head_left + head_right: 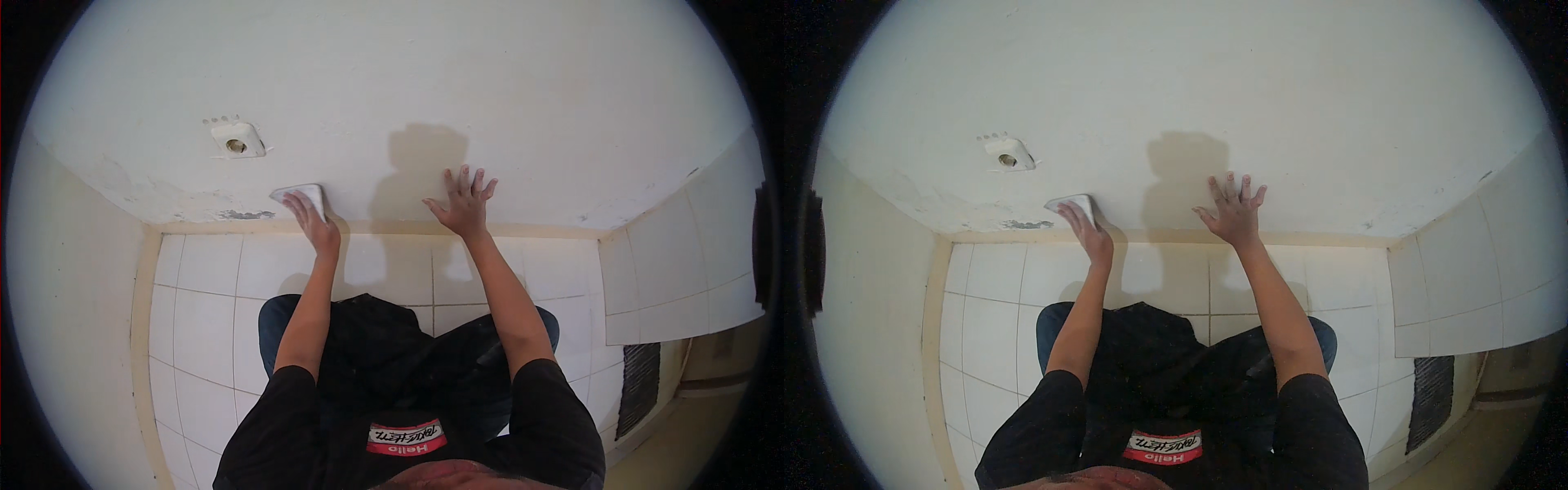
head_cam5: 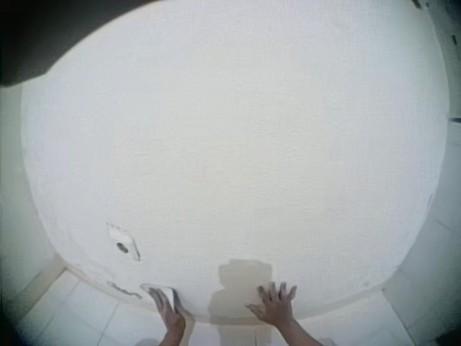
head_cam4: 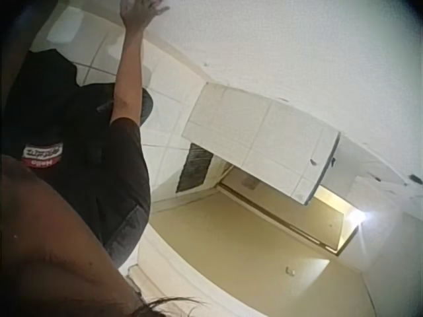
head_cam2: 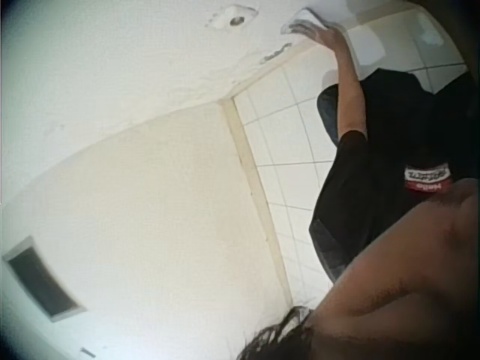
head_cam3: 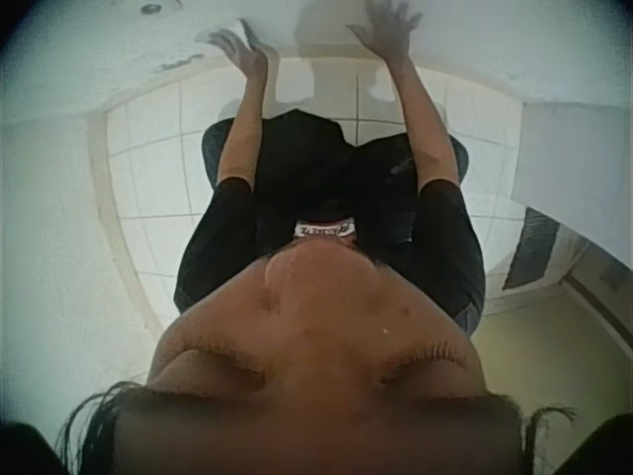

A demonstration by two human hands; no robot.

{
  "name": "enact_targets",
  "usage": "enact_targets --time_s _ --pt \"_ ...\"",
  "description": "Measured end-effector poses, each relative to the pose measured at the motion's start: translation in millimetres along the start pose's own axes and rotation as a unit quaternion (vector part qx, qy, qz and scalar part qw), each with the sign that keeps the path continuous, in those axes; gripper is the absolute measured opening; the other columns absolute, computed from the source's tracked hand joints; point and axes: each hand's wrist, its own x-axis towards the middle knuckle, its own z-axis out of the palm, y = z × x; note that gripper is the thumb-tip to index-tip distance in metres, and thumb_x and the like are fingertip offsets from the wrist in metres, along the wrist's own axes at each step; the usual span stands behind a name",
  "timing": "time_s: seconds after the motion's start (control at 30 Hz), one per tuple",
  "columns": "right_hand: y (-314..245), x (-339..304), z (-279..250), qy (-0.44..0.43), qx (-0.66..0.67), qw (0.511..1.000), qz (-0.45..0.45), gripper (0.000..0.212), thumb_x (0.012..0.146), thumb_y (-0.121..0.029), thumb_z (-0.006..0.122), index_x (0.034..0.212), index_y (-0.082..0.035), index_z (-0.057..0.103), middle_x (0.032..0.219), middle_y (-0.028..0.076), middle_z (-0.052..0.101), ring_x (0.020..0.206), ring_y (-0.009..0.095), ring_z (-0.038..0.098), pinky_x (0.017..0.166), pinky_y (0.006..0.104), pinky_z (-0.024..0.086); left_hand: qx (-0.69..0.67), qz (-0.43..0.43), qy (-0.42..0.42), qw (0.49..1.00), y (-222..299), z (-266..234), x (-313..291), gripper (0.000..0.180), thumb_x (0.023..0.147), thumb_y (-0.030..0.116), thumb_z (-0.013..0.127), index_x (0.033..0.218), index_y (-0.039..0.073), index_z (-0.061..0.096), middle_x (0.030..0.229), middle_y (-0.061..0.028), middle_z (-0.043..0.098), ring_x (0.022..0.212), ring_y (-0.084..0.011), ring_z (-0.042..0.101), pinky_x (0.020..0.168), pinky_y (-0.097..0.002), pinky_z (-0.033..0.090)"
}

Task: The person sands a wall using sandpaper, switching hands and using folded sandpaper along the wall surface.

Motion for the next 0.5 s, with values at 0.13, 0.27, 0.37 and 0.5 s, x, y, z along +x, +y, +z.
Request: enact_targets --time_s 0.13,0.27,0.37,0.5 --pt "-0.2 -0.9 -1.3 -0.016 0.0 1.0 0.005 0.09 0.082 -0.066 0.064 0.151 -0.015 0.039 0.163 0.018 0.014 0.151 0.042 -0.004 0.112 0.0695 -0.005 0.027 0.061 -0.06 0.996 13.7 12.6 -12.0 0.081 0.074 -0.006 0.047 0.151 -0.006 0.023 0.158 -0.0325 0.013 0.146 -0.0541 0.004 0.119 -0.0596 0.007" --pt "-0.3 -0.8 -0.3 -0.013 -0.003 1.0 0.007 0.089 0.082 -0.067 0.064 0.15 -0.014 0.041 0.163 0.018 0.013 0.151 0.042 -0.004 0.111 0.0702 -0.005 0.053 0.123 -0.12 0.984 20.5 22.2 -25.5 0.072 0.079 0.0 0.052 0.149 -0.002 0.034 0.156 -0.0299 0.025 0.144 -0.055 0.013 0.118 -0.0618 0.01" --pt "-3.0 0.9 0.5 -0.015 0.001 1.0 0.008 0.089 0.082 -0.067 0.064 0.15 -0.014 0.04 0.163 0.018 0.013 0.151 0.042 -0.004 0.111 0.0705 -0.005 0.082 0.175 -0.142 0.971 22.7 29.4 -33.1 0.066 0.084 0.008 0.057 0.149 0.008 0.041 0.155 -0.0206 0.035 0.142 -0.0519 0.024 0.118 -0.061 0.014" --pt "0.9 -5.1 2.6 -0.029 -0.006 0.999 0.028 0.082 0.084 -0.07 0.057 0.151 -0.023 0.042 0.165 0.012 0.011 0.151 0.04 -0.002 0.112 0.0707 -0.002 0.125 0.257 -0.268 0.92 34.6 38.5 -42.8 0.069 0.083 0.002 0.054 0.149 0.019 0.044 0.156 -0.0092 0.038 0.141 -0.0428 0.034 0.118 -0.0583 0.022"
